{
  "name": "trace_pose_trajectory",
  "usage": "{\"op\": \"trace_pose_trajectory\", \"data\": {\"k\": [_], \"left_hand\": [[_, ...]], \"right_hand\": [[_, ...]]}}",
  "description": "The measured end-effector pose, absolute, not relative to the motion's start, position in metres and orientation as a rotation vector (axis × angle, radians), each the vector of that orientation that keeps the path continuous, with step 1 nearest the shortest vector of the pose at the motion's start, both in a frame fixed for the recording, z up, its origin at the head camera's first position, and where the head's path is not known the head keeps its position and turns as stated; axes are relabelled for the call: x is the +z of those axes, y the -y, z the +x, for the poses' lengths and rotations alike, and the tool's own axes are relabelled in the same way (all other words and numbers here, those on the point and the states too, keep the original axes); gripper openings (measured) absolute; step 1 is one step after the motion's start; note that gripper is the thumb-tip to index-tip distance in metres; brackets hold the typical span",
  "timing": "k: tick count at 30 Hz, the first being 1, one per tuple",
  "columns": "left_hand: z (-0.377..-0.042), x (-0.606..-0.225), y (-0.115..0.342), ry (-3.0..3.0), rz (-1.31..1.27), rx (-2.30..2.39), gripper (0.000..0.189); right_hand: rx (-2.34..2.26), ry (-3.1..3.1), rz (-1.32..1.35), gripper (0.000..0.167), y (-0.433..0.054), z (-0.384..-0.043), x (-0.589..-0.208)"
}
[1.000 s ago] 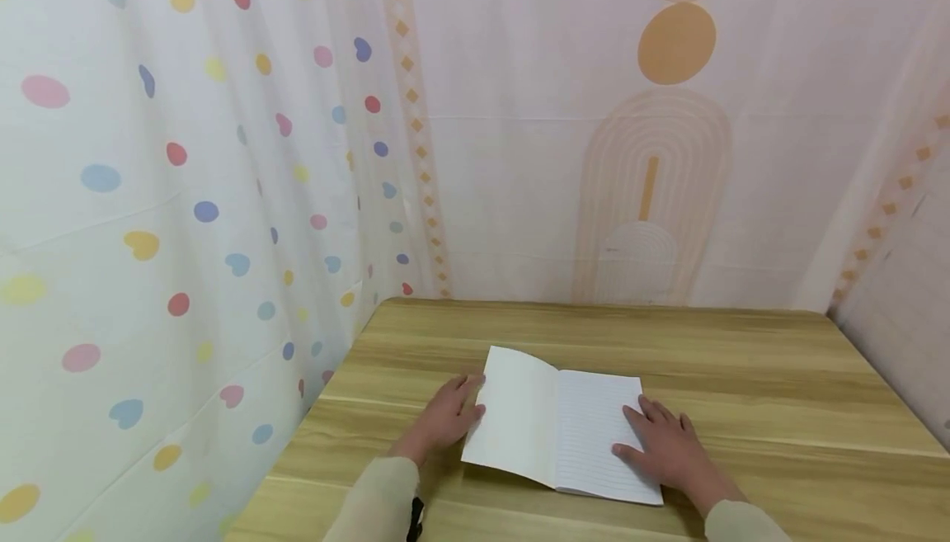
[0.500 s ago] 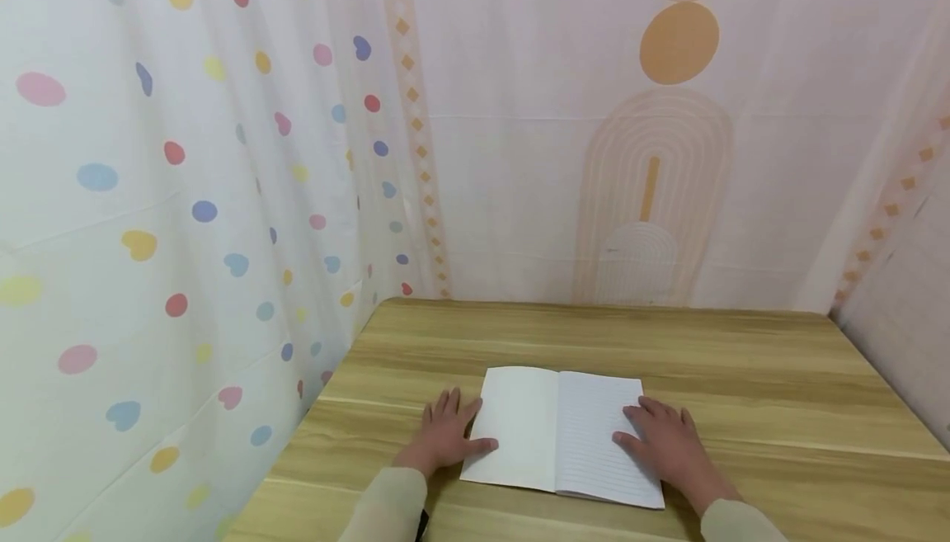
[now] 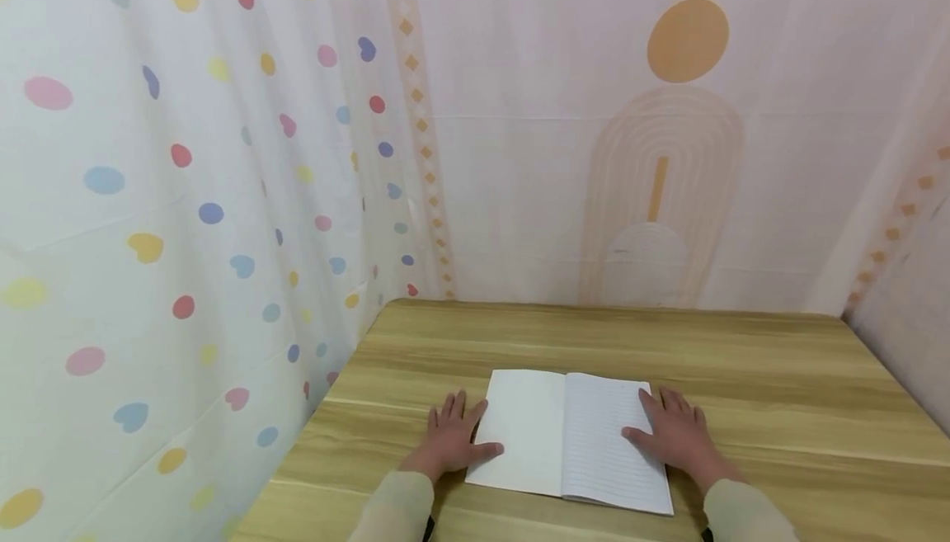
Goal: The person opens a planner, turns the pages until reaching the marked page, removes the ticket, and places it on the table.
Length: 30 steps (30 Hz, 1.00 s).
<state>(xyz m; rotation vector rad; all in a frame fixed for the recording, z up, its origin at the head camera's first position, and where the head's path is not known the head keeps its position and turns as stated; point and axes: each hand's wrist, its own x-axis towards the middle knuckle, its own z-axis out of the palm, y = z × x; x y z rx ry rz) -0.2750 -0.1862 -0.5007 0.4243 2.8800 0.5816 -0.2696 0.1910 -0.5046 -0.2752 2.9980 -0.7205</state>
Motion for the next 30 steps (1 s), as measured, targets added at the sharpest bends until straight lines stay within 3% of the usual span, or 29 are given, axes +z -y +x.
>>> {"op": "trace_pose_trajectory", "data": {"k": [19, 30], "left_hand": [[-0.27, -0.496, 0.184, -2.839, 0.389, 0.64, 0.087], [-0.269, -0.495, 0.185, -2.83, 0.387, 0.641, 0.088]], "right_hand": [[-0.7, -2.962, -0.253, 0.084, -0.191, -0.268, -0.495], [-0.814, -3.103, -0.337, 0.063, -0.185, -0.268, -0.502]]}}
